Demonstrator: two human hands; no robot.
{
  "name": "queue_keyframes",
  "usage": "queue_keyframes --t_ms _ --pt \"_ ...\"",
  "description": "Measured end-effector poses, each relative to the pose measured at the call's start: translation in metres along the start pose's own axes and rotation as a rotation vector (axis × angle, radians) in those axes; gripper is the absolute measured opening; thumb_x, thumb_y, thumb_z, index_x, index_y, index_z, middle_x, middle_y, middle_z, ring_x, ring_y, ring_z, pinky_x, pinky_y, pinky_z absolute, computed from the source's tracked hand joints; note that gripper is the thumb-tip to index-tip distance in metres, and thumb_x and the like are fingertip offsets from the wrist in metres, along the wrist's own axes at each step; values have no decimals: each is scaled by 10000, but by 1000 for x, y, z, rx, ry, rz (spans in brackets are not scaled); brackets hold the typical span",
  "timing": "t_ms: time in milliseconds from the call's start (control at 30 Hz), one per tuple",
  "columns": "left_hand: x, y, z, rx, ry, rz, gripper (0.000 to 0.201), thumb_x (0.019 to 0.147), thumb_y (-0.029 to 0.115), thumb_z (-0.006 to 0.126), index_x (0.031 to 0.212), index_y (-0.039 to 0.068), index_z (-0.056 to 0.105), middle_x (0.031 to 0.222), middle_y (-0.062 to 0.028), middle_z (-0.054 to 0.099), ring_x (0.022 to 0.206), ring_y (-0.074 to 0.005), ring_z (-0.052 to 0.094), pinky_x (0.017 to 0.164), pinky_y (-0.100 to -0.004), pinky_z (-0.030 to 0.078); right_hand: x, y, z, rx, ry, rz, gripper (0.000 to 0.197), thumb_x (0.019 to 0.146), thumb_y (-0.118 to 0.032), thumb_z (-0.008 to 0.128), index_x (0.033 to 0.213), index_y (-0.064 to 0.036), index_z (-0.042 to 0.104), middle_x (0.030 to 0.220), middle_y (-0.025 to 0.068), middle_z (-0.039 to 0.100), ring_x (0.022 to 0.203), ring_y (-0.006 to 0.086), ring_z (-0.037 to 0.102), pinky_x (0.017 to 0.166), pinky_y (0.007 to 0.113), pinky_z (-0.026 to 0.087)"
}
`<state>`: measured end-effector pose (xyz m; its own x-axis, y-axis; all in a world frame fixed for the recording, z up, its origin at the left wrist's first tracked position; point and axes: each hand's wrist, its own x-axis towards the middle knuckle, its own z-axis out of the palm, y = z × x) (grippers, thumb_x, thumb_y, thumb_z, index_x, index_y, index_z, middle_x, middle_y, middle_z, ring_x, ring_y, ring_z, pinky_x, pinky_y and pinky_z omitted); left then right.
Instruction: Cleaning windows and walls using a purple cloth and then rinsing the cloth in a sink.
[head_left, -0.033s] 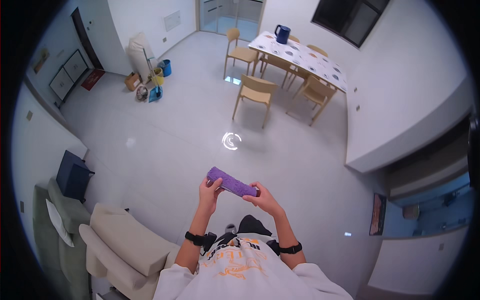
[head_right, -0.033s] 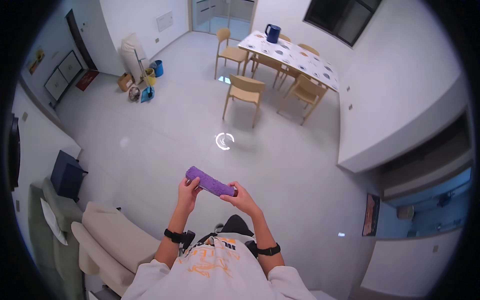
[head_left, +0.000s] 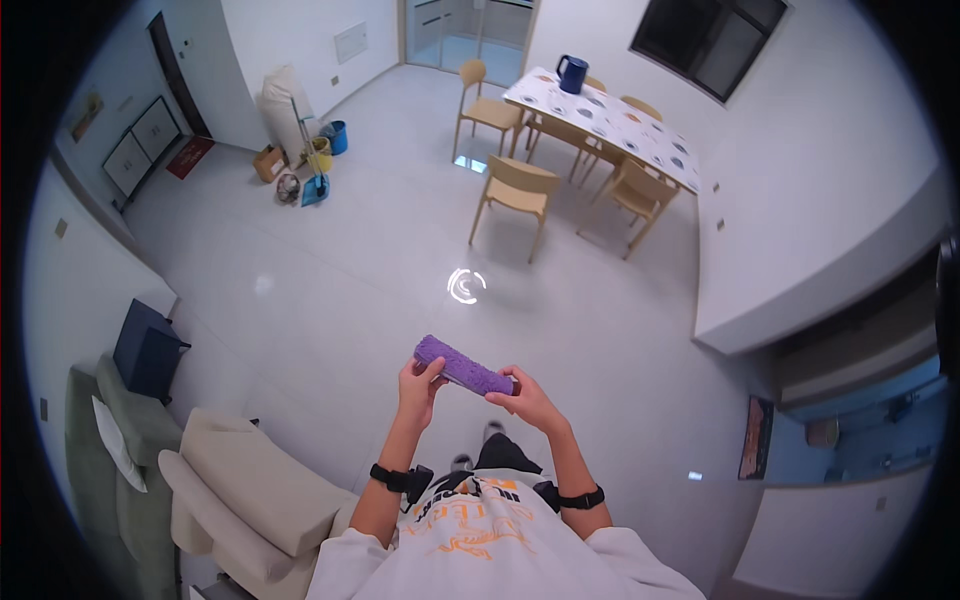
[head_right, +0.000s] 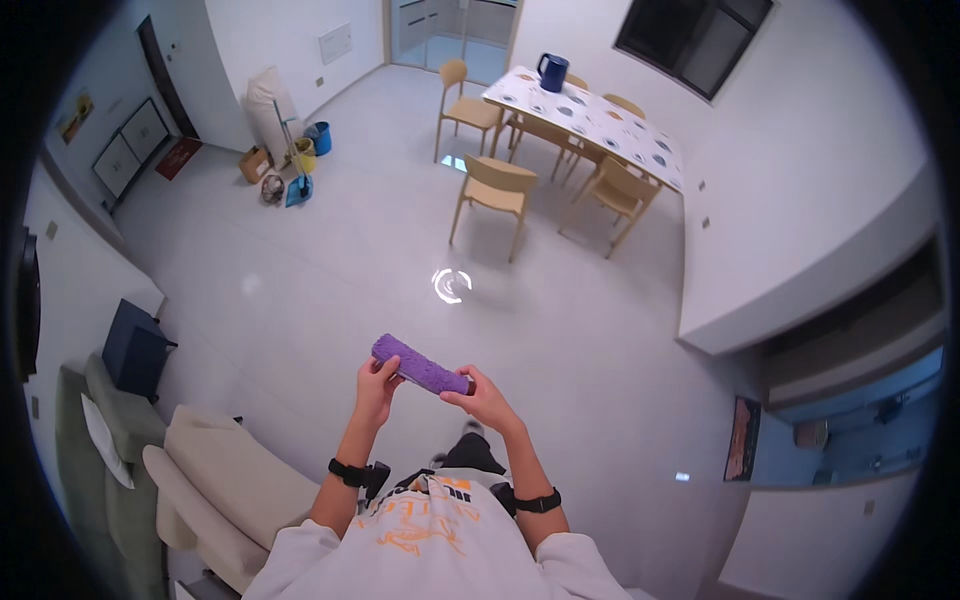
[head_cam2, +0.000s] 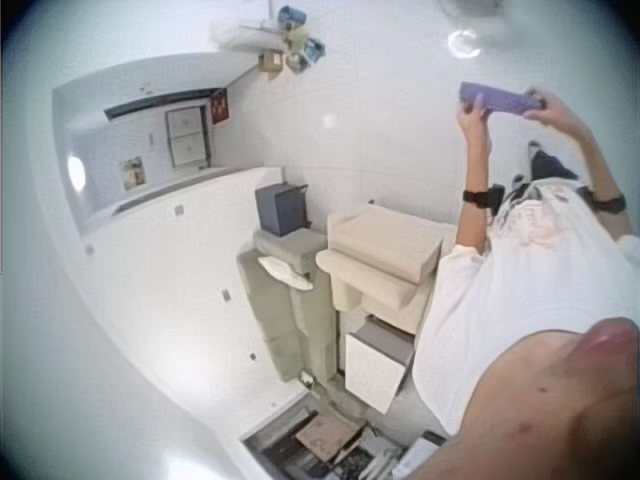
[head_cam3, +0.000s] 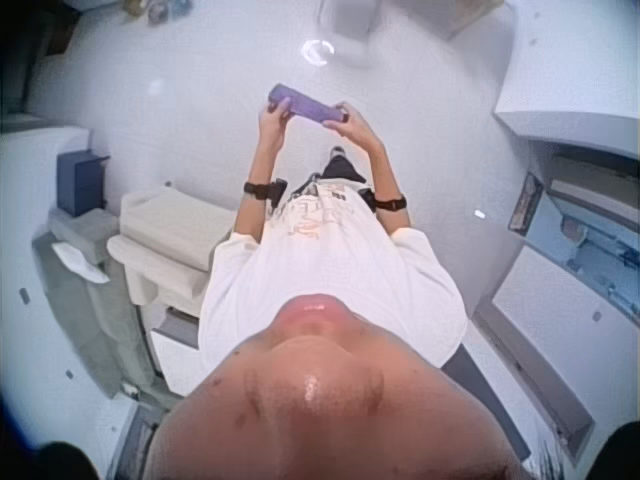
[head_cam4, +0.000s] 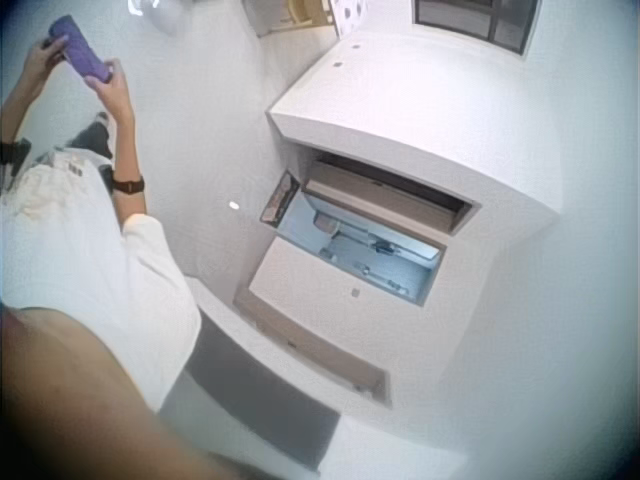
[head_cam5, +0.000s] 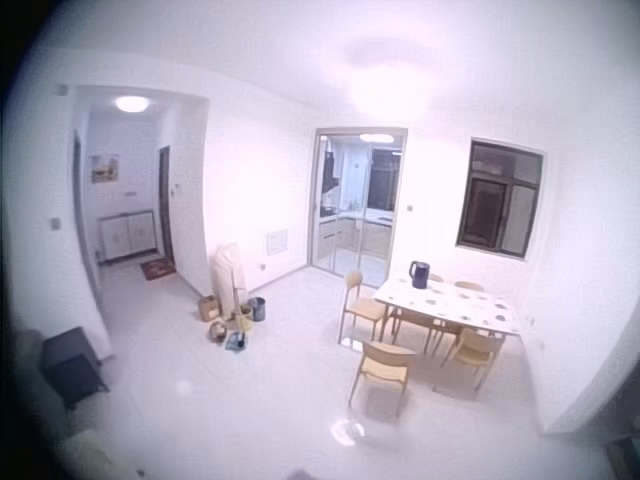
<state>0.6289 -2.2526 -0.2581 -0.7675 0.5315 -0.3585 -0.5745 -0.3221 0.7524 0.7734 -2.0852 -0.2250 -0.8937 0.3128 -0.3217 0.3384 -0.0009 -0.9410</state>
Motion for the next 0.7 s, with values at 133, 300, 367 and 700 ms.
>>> queue_keyframes --t_ms 133,300,367,700 --pt "71 31 4 -30 75 43 213 852 68 673 1049 38 597 955 -22 629 850 -113 604 702 -270 506 102 -8 -18 -91 -126 -72 434 792 -276 770 1079 -49 538 807 13 573 701 89 546 611 234 434" --pt "151 87 14 -105 150 164 239 847 79 675 1066 24 597 977 -27 634 881 -105 593 783 -267 478 228 -46 -23 68 -465 -78 451 824 -270 741 1141 -18 543 915 58 614 840 119 573 718 276 480" --pt "168 104 -10 -92 130 184 250 858 80 654 1094 21 595 1008 -40 632 922 -116 586 821 -285 467 261 -85 -8 123 -619 -40 458 866 -299 692 1184 -7 539 933 51 616 827 109 573 718 271 476" --pt "291 234 -35 -368 266 449 320 954 240 561 1122 -30 518 1058 -143 608 971 -258 608 871 -372 494 438 -178 102 -61 -824 21 387 944 -344 570 1135 -7 568 853 34 606 762 93 553 681 258 461"
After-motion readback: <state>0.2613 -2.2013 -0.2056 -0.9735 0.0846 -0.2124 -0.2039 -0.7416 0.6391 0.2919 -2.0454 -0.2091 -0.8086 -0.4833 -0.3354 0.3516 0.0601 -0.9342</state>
